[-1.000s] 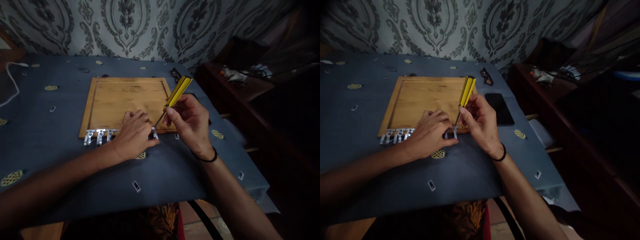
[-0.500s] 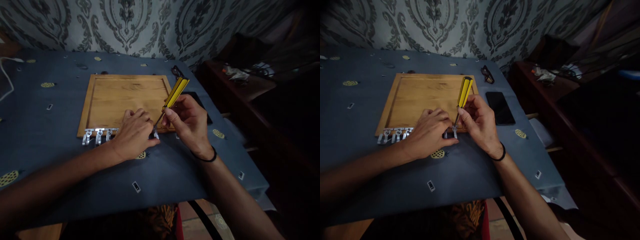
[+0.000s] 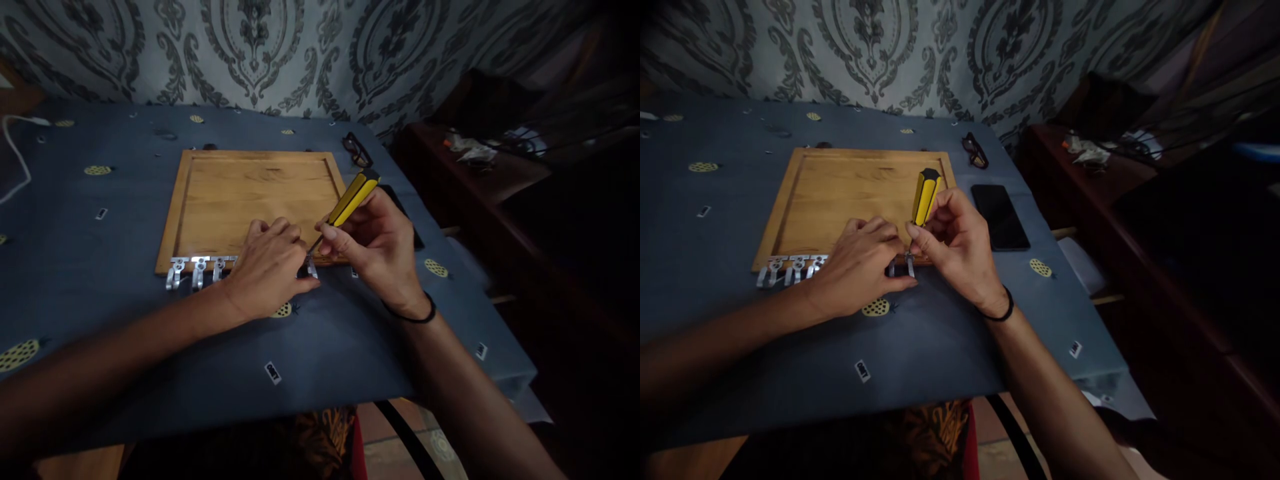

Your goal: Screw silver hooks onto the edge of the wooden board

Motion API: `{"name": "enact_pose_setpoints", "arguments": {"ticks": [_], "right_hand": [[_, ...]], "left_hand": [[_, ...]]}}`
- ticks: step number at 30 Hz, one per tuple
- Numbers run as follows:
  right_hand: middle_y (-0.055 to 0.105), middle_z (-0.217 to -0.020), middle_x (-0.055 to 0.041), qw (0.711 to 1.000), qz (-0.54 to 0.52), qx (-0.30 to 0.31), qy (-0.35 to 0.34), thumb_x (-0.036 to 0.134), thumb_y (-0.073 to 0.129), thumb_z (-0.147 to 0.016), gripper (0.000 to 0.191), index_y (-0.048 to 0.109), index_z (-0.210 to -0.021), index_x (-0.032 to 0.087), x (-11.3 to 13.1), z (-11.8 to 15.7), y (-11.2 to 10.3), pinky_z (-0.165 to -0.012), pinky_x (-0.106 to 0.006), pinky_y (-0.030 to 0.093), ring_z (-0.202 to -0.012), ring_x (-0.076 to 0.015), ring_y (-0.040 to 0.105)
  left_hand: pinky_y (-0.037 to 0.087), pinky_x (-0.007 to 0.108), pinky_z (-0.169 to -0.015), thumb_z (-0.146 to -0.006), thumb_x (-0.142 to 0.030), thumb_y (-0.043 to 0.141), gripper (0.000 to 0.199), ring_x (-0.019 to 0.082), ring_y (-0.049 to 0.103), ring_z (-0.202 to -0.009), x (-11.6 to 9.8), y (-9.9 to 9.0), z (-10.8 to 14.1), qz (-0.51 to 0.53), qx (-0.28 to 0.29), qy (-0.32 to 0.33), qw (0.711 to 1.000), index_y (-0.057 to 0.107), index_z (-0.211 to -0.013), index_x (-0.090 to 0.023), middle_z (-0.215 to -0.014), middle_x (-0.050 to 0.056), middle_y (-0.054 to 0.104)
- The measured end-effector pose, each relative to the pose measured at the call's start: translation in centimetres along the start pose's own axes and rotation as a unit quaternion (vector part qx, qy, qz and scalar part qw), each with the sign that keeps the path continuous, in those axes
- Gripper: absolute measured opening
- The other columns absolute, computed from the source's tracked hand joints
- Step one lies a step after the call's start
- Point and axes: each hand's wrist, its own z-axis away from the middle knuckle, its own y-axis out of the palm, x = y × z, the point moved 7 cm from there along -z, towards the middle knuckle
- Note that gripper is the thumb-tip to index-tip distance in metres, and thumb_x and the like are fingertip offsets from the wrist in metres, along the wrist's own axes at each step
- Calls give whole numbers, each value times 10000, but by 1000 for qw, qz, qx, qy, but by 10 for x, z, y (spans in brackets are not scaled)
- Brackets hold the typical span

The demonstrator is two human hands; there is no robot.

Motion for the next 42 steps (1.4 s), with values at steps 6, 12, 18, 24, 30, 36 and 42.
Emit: {"name": "enact_pose_setpoints", "arguments": {"ticks": [6,12,18,24,30,36,42], "right_hand": [[669,-780,47,1000,9,14,-9,540,783,-874,378,660,-1110,272,6,1,-2,-558,-266,577,-578,-114,649],[733,-862,13,999,21,-22,-11,551,822,-828,346,740,-982,252,9,2,-9,-480,-245,559,-528,-92,617],[717,-801,25,992,16,-112,-57,517,879,-775,351,657,-814,247,12,2,-21,-430,-248,516,-469,-84,565],[696,-793,30,989,32,-130,-65,537,837,-818,350,618,-833,264,11,3,-23,-466,-273,529,-497,-104,587],[680,-734,24,993,24,-108,-41,543,871,-777,384,647,-833,236,8,2,-17,-461,-258,544,-495,-101,599],[678,-708,32,994,15,-96,-47,537,891,-754,402,646,-818,224,7,0,-16,-449,-244,545,-482,-96,594],[699,-742,22,994,12,-91,-62,475,919,-737,358,682,-830,222,9,1,-16,-458,-251,560,-500,-104,617]], "left_hand": [[379,425,-891,-875,-475,802,328,302,578,-1094,-1,-1,1,-3,-23,9,1000,742,-963,-165,-1029,96,712],[380,423,-880,-871,-489,803,335,302,580,-1082,0,-1,1,-7,-21,7,1000,740,-957,-171,-1008,89,708],[380,438,-904,-863,-485,816,356,315,581,-1116,1,0,0,0,4,0,1000,749,-962,-150,-1042,99,703],[379,449,-926,-872,-490,810,367,313,585,-1134,1,0,0,3,11,-3,1000,753,-982,-144,-1062,94,703],[375,429,-895,-865,-499,812,373,309,581,-1106,0,0,0,-4,-6,7,1000,750,-966,-145,-1037,95,707],[380,434,-900,-869,-479,815,362,308,583,-1109,0,0,0,3,-1,5,1000,754,-975,-138,-1040,93,703],[383,450,-922,-878,-478,807,370,318,585,-1133,0,0,0,4,13,0,1000,759,-993,-130,-1062,98,701]]}}
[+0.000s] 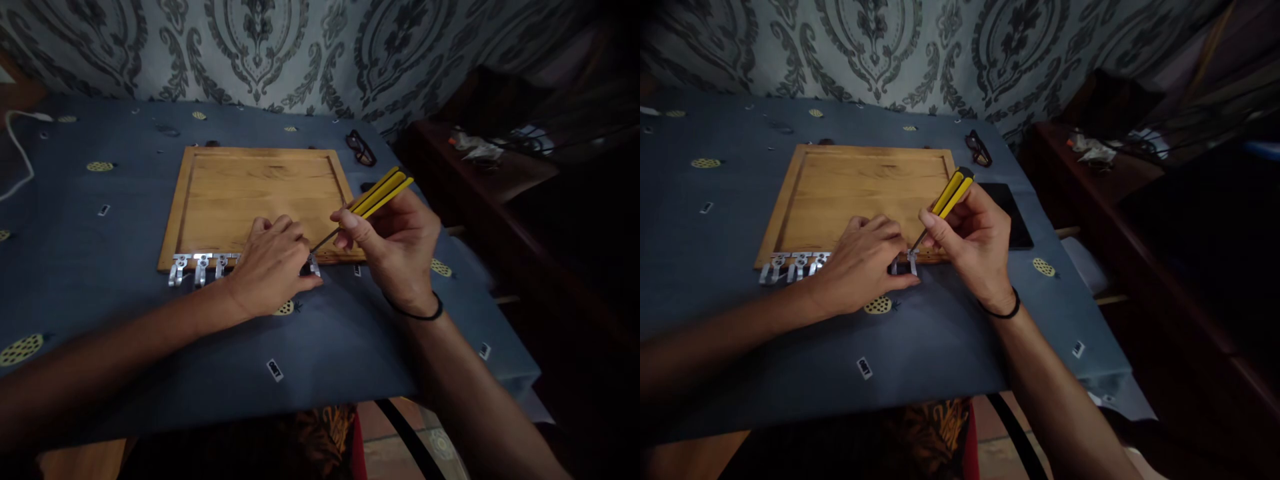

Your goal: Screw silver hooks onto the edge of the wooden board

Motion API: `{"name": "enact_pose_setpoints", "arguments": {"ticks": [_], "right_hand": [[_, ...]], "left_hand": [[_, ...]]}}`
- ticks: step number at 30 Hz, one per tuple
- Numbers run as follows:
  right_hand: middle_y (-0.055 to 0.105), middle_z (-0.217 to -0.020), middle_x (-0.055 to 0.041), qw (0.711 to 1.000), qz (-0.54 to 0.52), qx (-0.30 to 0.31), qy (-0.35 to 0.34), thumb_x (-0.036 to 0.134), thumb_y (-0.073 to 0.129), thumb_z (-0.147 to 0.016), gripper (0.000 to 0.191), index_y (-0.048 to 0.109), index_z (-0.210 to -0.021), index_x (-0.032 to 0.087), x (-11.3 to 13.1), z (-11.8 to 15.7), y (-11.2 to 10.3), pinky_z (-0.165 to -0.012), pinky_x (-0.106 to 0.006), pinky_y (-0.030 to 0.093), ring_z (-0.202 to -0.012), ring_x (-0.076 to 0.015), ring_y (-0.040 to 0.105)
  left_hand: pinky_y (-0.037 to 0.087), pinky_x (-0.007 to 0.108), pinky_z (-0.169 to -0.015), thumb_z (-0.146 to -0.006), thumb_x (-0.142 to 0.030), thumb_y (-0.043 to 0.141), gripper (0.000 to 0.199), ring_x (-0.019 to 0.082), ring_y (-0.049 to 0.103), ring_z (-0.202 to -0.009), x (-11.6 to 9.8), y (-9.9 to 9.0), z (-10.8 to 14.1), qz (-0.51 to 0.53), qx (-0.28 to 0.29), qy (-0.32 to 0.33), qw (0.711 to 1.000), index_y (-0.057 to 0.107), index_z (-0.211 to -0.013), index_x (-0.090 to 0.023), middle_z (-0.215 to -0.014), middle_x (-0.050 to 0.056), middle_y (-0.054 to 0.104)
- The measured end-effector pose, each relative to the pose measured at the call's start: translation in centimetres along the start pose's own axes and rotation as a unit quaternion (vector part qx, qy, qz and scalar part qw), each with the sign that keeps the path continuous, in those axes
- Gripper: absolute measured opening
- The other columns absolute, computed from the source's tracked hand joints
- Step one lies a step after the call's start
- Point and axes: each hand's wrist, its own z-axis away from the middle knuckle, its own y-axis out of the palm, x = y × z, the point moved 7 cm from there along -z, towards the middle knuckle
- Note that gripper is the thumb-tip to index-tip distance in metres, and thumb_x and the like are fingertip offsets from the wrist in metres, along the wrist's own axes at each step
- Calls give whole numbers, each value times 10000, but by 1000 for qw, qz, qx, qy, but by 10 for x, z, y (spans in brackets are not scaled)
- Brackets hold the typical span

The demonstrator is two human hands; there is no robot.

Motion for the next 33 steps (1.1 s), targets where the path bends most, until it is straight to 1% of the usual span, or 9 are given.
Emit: {"name": "enact_pose_setpoints", "arguments": {"ticks": [9,15,17,20,22,24,26,30,33], "right_hand": [[696,-764,32,1000,2,15,-12,439,916,-750,317,691,-850,238,0,1,1,-490,-246,566,-514,-99,627],[747,-902,6,998,-17,51,15,506,759,-911,330,744,-1154,283,-3,2,2,-564,-259,595,-575,-100,664],[757,-916,0,998,-19,50,14,493,772,-902,291,772,-1097,277,1,2,2,-532,-250,581,-573,-100,665],[766,-902,0,1000,-3,26,9,459,863,-815,241,774,-887,246,7,1,0,-454,-229,536,-508,-79,610],[773,-876,0,1000,3,11,10,435,921,-744,280,738,-784,228,9,1,-2,-425,-229,521,-468,-68,566],[777,-839,5,1000,-3,11,13,419,960,-686,329,701,-747,226,10,0,-2,-406,-234,513,-451,-73,555],[771,-799,18,1000,-16,18,11,431,959,-686,343,690,-772,236,10,0,-2,-413,-237,519,-457,-86,577],[758,-823,25,999,-24,44,-11,469,848,-833,277,754,-1002,270,11,0,2,-492,-261,570,-501,-98,626],[759,-842,21,999,-31,19,-38,442,814,-878,218,770,-1014,278,14,1,-2,-499,-264,555,-521,-101,639]], "left_hand": [[377,440,-908,-870,-481,815,364,313,585,-1123,-1,0,0,1,-12,3,1000,759,-992,-142,-1051,97,706],[382,441,-895,-873,-484,808,354,316,584,-1112,-1,0,0,-2,-13,5,1000,762,-952,-142,-1041,101,705],[386,443,-898,-875,-479,807,352,315,585,-1111,-1,0,1,-3,-14,6,1000,761,-963,-142,-1042,99,704],[391,447,-910,-878,-483,804,365,316,586,-1124,0,1,0,-4,-8,2,1000,759,-986,-137,-1054,100,701],[391,445,-919,-878,-484,805,369,313,586,-1125,1,1,0,-4,-2,-2,1000,757,-991,-136,-1057,98,700],[390,441,-922,-875,-481,808,370,311,586,-1125,0,0,0,-5,0,-4,1000,755,-998,-136,-1060,97,700],[392,437,-917,-872,-480,811,367,310,585,-1123,0,0,0,-8,-1,-4,1000,753,-993,-138,-1055,98,701],[396,420,-882,-862,-478,820,341,302,586,-1096,-1,-2,0,-14,-25,6,1000,745,-944,-156,-1030,91,709],[395,412,-862,-858,-483,822,348,295,589,-1073,-1,-2,1,-17,-38,11,999,737,-921,-152,-1014,93,710]]}}
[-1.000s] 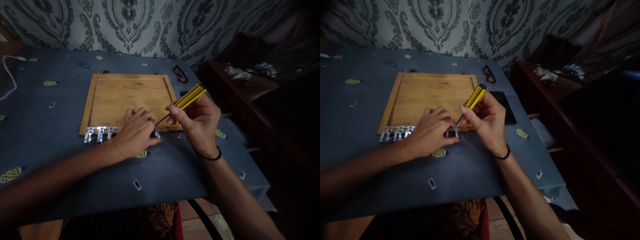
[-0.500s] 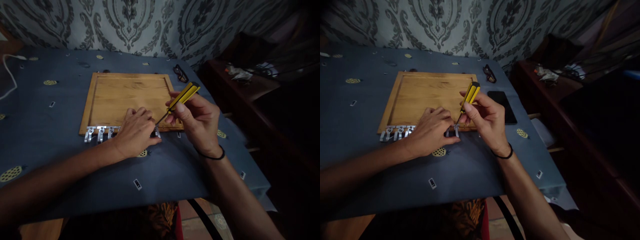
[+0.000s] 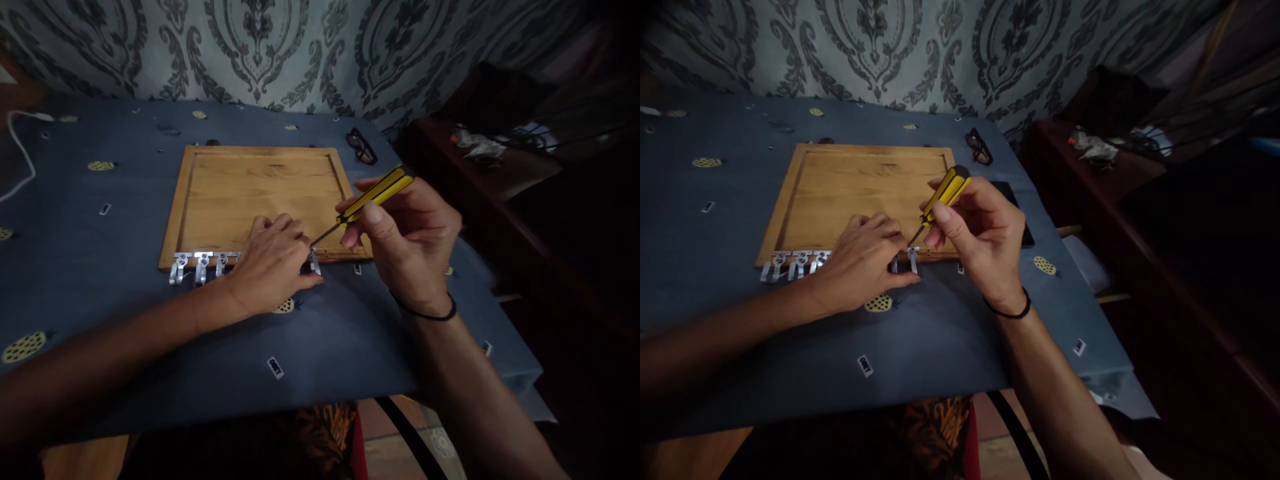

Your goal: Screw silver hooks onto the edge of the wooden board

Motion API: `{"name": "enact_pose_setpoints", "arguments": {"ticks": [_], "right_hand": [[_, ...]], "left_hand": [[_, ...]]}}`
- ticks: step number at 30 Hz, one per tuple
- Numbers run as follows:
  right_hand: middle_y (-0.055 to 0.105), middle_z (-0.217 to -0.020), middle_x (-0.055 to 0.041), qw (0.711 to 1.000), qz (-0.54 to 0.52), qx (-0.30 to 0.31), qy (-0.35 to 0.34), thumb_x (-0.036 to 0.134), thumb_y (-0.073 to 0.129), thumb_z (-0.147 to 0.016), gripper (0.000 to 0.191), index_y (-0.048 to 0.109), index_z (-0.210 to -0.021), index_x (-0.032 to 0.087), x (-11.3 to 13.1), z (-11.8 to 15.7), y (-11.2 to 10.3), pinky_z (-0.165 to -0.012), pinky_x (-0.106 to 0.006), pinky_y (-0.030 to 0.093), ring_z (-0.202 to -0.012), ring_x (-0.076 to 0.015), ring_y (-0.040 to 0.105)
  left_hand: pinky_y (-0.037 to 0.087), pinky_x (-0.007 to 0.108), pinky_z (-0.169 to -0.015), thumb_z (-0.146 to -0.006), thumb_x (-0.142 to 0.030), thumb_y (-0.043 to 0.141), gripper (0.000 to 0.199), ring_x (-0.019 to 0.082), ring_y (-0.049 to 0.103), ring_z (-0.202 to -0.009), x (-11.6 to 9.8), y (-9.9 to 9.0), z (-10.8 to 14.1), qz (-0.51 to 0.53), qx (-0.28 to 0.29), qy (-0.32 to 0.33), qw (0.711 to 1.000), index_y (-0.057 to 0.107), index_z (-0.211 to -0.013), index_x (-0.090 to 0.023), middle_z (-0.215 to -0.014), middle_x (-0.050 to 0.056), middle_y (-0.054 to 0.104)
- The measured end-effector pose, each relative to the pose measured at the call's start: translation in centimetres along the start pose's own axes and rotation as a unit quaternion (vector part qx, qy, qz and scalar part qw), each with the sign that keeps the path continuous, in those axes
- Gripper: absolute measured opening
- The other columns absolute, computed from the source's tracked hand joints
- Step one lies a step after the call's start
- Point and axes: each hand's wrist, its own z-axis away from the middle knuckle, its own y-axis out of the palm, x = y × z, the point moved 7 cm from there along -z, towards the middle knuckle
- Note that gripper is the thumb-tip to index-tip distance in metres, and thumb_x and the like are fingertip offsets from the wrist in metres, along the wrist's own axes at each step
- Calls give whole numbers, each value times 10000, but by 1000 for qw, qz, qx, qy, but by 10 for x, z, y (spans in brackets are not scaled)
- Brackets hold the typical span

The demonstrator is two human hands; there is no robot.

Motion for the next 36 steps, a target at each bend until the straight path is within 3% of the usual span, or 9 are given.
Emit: {"name": "enact_pose_setpoints", "arguments": {"ticks": [5,17,23,29,36], "right_hand": [[773,-882,23,999,-1,-52,-7,383,800,-900,125,772,-999,313,4,0,-9,-477,-283,507,-520,-105,627],[712,-815,23,998,45,-39,19,531,812,-854,266,727,-958,301,-3,0,-5,-454,-270,511,-497,-104,608],[702,-807,25,1000,21,-6,9,475,810,-870,239,717,-949,270,-6,-2,-1,-439,-249,508,-498,-98,628],[716,-781,49,1000,10,-14,20,418,888,-793,348,583,-794,251,-4,-2,-2,-413,-234,493,-448,-81,586],[771,-889,10,998,-1,38,39,425,821,-866,252,760,-1074,297,-2,-3,0,-512,-274,556,-559,-117,665]], "left_hand": [[391,409,-860,-875,-470,808,330,291,590,-1068,0,-1,0,8,-1,8,1000,742,-920,-150,-1000,92,708],[377,406,-857,-868,-463,814,332,294,576,-1078,1,1,0,9,5,2,1000,734,-925,-147,-1021,96,712],[380,411,-864,-869,-460,813,332,301,578,-1086,0,0,0,10,12,-2,1000,735,-926,-142,-1020,100,708],[384,409,-865,-865,-476,816,349,300,582,-1091,0,-1,0,5,13,0,1000,742,-942,-143,-1041,102,707],[384,415,-872,-872,-466,809,333,305,587,-1101,1,-1,1,9,5,0,1000,733,-916,-145,-1040,104,717]]}}
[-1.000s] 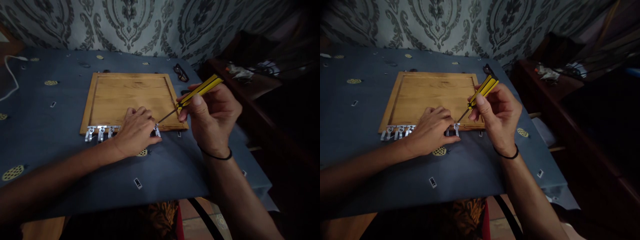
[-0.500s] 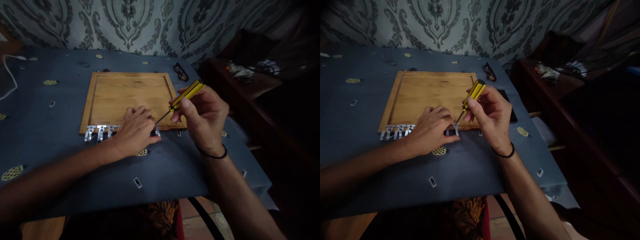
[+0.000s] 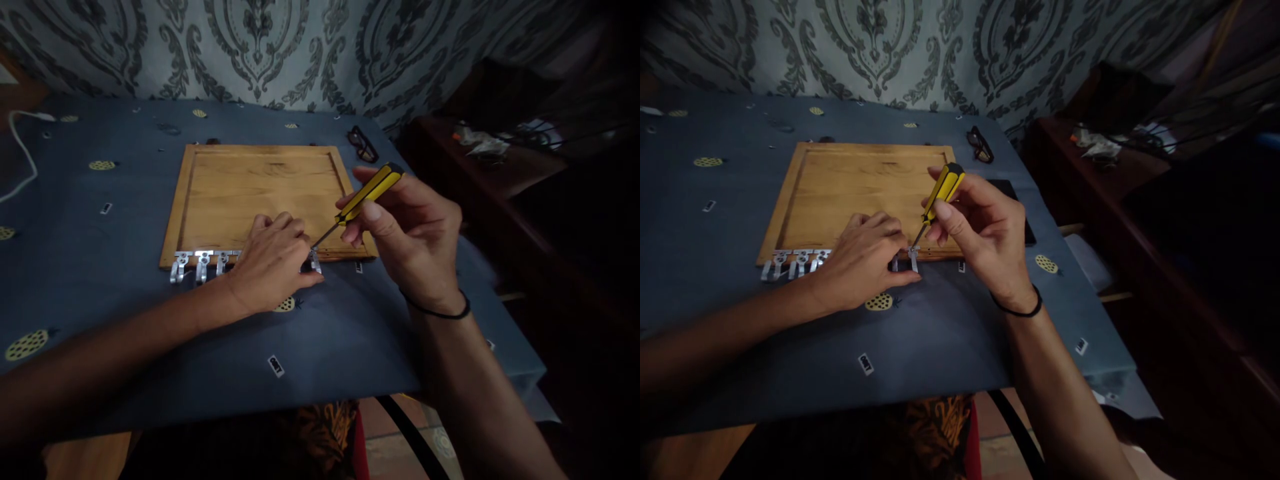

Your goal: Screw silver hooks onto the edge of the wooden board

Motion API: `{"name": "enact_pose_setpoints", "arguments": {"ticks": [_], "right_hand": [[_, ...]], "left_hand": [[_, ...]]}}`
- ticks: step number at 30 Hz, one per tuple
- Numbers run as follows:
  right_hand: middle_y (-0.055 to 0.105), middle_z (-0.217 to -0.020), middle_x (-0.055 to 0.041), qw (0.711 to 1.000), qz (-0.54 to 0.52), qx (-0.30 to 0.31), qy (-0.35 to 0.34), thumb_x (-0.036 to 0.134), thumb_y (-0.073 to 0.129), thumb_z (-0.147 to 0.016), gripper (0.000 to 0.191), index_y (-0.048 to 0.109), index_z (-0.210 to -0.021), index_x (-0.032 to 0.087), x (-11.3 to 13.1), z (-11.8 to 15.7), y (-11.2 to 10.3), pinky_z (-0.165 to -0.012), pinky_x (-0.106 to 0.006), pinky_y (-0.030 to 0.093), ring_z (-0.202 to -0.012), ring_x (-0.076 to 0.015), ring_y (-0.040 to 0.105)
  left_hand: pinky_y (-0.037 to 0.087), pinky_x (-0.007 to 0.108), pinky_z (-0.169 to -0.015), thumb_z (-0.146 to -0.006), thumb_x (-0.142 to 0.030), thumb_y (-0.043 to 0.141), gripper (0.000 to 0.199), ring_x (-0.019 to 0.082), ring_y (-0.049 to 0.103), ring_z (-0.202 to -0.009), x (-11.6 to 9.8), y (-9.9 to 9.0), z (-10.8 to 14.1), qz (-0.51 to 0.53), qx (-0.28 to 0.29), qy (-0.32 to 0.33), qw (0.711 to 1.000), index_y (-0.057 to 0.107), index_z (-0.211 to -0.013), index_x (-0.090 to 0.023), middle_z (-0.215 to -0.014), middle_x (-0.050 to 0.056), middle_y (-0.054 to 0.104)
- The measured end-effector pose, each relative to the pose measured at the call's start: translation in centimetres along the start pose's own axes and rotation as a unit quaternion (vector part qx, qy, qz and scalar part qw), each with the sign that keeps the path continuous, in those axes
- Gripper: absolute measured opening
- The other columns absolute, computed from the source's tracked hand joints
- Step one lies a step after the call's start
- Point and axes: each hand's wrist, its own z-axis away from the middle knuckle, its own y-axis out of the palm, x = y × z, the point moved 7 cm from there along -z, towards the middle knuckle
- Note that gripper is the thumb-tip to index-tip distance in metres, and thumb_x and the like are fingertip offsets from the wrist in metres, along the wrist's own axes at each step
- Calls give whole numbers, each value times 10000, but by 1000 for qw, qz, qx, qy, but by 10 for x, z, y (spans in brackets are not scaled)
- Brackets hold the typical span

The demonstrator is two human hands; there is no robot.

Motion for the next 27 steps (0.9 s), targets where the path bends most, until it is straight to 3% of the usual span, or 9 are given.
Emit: {"name": "enact_pose_setpoints", "arguments": {"ticks": [3,7,9,14,20,24,27], "right_hand": [[760,-835,8,1000,11,-7,1,399,858,-833,194,761,-913,251,4,1,0,-477,-250,548,-513,-96,632],[781,-858,19,999,-9,-37,-5,365,926,-751,331,619,-757,242,6,2,1,-390,-227,486,-446,-76,577],[767,-819,32,999,-15,-37,-7,380,921,-755,343,603,-771,252,6,3,2,-403,-234,499,-446,-82,576],[736,-841,9,1000,18,-11,10,467,845,-835,273,731,-971,260,5,3,6,-495,-283,584,-523,-113,638],[666,-720,52,998,10,-48,-25,476,892,-777,347,624,-813,258,4,4,2,-395,-242,502,-447,-92,583],[669,-799,51,992,24,-107,-57,504,865,-802,360,592,-821,271,6,5,-7,-393,-246,464,-452,-81,565],[651,-799,45,991,26,-111,-66,491,866,-806,342,596,-821,282,7,5,-9,-387,-256,442,-456,-87,565]], "left_hand": [[381,410,-865,-869,-469,811,333,298,585,-1082,0,0,0,-2,-7,5,1000,732,-918,-150,-1027,98,712],[382,415,-870,-868,-473,815,356,301,585,-1085,0,2,0,-5,7,1,1000,741,-953,-136,-1035,102,706],[385,417,-868,-868,-468,816,357,304,585,-1086,-1,1,0,-5,11,0,1000,742,-965,-133,-1040,105,706],[384,411,-849,-874,-467,807,333,300,580,-1066,-1,0,0,-11,2,2,1000,737,-932,-146,-1016,100,705],[389,413,-865,-869,-465,813,329,298,587,-1074,-1,0,1,-9,-9,4,1000,738,-933,-152,-1026,95,707],[397,425,-886,-865,-465,821,337,309,592,-1104,0,1,0,-2,7,-2,1000,748,-934,-143,-1039,102,708],[398,426,-880,-865,-468,820,333,307,592,-1094,0,1,0,0,4,2,1000,748,-917,-147,-1030,101,710]]}}
